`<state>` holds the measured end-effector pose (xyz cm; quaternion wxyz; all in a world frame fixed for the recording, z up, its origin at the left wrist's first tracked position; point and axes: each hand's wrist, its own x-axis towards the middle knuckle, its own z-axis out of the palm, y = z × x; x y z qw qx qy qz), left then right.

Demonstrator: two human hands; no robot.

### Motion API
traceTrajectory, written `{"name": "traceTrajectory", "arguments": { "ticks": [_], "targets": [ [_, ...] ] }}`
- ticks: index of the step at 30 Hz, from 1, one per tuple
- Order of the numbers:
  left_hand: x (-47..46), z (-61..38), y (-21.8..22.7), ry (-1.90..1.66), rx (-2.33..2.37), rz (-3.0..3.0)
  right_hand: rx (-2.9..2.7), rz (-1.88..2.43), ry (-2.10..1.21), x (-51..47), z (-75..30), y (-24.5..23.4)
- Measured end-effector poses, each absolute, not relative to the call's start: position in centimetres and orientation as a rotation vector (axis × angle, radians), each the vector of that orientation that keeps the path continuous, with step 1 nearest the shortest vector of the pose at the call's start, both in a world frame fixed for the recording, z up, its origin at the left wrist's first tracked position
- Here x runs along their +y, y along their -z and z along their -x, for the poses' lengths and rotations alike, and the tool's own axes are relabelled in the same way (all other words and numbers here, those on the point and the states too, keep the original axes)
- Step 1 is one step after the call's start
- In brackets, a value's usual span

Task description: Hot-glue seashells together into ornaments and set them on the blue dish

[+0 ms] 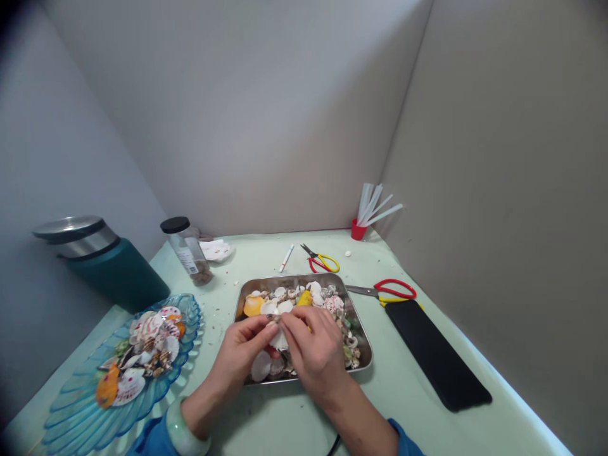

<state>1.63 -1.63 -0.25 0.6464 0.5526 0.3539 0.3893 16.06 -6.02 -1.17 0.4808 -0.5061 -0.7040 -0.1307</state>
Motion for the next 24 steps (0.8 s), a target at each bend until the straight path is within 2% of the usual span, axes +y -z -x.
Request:
{"name": "traceTrajectory", "arguments": {
  "ticks": [11, 24],
  "targets": [
    [-1.68, -1.41, 0.51, -0.887, 0.849, -1.368, -1.703, 1.209, 0.353, -6.1, -16.07, 1.23],
    [-1.77, -1.47, 0.59, -0.896, 0.731, -1.201, -1.64, 1.231, 0.187, -5.74, -16.1, 1.52]
  ]
}}
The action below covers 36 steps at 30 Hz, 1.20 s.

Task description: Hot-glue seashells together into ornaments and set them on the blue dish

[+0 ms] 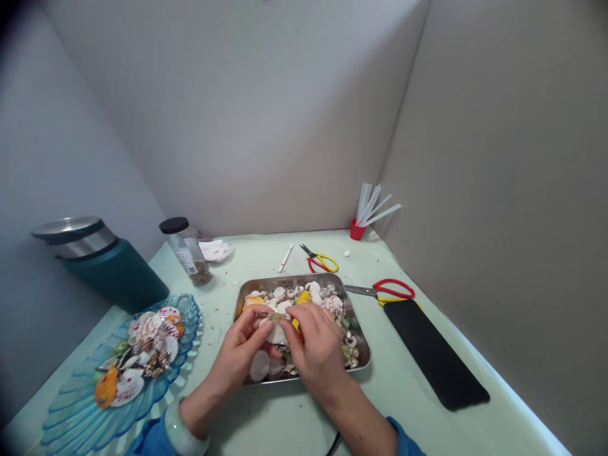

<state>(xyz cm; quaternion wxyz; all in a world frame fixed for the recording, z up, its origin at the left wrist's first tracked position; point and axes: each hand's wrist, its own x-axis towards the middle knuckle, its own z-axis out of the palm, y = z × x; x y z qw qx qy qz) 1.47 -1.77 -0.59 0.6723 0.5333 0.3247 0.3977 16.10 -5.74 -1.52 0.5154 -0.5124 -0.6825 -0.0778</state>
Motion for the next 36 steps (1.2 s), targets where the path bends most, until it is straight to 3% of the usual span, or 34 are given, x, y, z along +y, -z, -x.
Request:
{"name": "traceTrajectory", "arguments": {
  "ticks": [36],
  "targets": [
    [-2.52, -1.18, 0.67, -1.131, 0.687, -1.578, -1.681, 1.108, 0.027, -6.24, -15.97, 1.04]
  ]
}}
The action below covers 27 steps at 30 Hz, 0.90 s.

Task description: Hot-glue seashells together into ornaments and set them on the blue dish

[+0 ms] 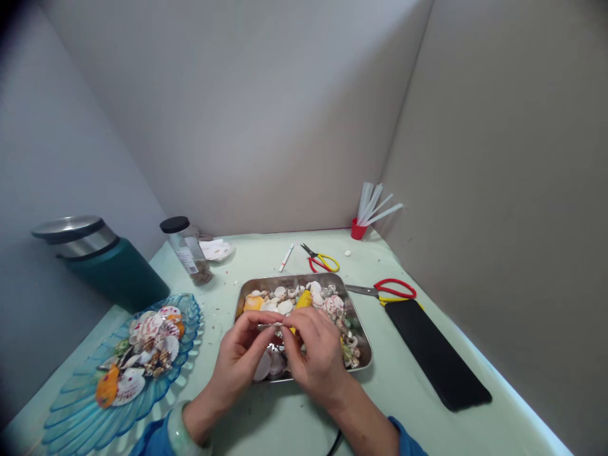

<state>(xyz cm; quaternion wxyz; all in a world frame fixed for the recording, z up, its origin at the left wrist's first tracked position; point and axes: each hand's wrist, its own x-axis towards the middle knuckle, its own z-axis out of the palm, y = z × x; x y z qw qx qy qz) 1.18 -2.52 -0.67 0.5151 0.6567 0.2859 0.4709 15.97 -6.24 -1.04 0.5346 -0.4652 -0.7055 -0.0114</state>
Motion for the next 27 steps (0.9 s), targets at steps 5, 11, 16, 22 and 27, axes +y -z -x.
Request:
{"name": "traceTrajectory", "arguments": {
  "ticks": [5, 11, 16, 22, 27],
  "targets": [
    [-2.55, -1.16, 0.6, -1.147, 0.704, -1.604, -1.687, 1.1, 0.029, -6.29, -15.99, 1.04],
    [-2.43, -1.12, 0.49, -1.143, 0.709, -1.609, -1.696, 1.108, 0.028, -6.28, -16.0, 1.15],
    [-2.43, -1.15, 0.47, -1.123, 0.73, -1.6, -1.687, 1.101, 0.036, -6.38, -15.97, 1.13],
    [-2.28, -1.29, 0.73, -1.119, 0.698, -1.486, -1.675, 1.084, 0.049, -6.32, -16.1, 0.95],
    [-2.05, -1.4, 0.47, -1.09, 0.659, -1.431, -1.674, 1.098, 0.03, -6.26, -16.02, 1.0]
  ]
}}
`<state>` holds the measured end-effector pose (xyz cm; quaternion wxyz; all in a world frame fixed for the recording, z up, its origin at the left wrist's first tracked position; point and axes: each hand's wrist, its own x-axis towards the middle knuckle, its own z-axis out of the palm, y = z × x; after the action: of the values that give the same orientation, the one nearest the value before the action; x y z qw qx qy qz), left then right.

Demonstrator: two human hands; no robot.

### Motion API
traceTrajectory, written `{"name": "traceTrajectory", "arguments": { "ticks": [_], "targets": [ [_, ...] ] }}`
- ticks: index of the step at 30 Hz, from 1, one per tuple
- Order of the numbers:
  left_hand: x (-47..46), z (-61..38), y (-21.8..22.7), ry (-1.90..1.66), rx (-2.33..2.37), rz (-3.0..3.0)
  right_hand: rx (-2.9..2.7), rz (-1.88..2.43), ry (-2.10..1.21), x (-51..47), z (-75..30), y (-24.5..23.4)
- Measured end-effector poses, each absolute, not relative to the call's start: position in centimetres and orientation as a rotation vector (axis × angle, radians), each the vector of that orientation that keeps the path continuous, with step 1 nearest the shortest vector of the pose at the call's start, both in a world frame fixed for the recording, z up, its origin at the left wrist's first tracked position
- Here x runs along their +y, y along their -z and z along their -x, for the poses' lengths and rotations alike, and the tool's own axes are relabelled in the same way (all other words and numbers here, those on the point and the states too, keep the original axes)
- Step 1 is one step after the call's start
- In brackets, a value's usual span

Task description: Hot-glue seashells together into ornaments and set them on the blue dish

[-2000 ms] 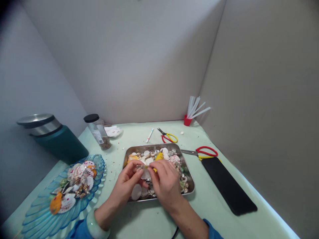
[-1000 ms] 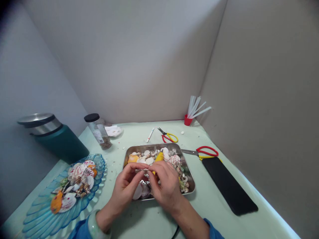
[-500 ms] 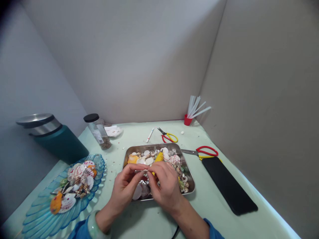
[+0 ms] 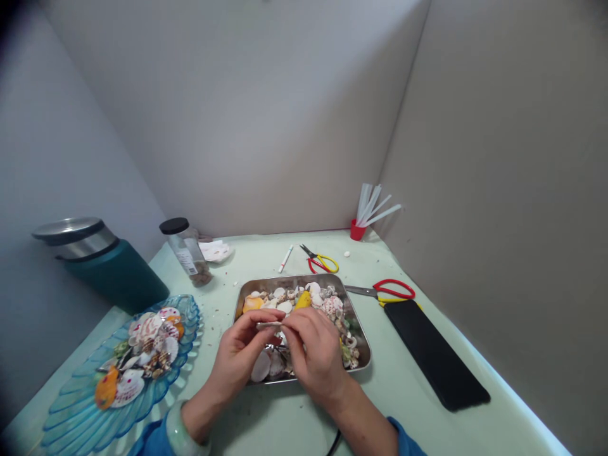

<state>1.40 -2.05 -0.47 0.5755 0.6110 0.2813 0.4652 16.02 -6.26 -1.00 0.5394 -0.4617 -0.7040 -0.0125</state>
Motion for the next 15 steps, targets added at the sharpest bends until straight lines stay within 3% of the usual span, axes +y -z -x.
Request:
{"name": "traceTrajectory", "arguments": {
  "ticks": [6, 15],
  "targets": [
    [-1.7, -1.4, 0.4, -1.078, 0.684, -1.288, -1.636, 1.239, -0.059, -6.0, -16.6, 0.6],
    [-1.1, -1.1, 0.3, -1.12, 0.796, -1.257, -1.898, 2.027, 0.064, -6.6, -19.2, 0.5]
  ]
}}
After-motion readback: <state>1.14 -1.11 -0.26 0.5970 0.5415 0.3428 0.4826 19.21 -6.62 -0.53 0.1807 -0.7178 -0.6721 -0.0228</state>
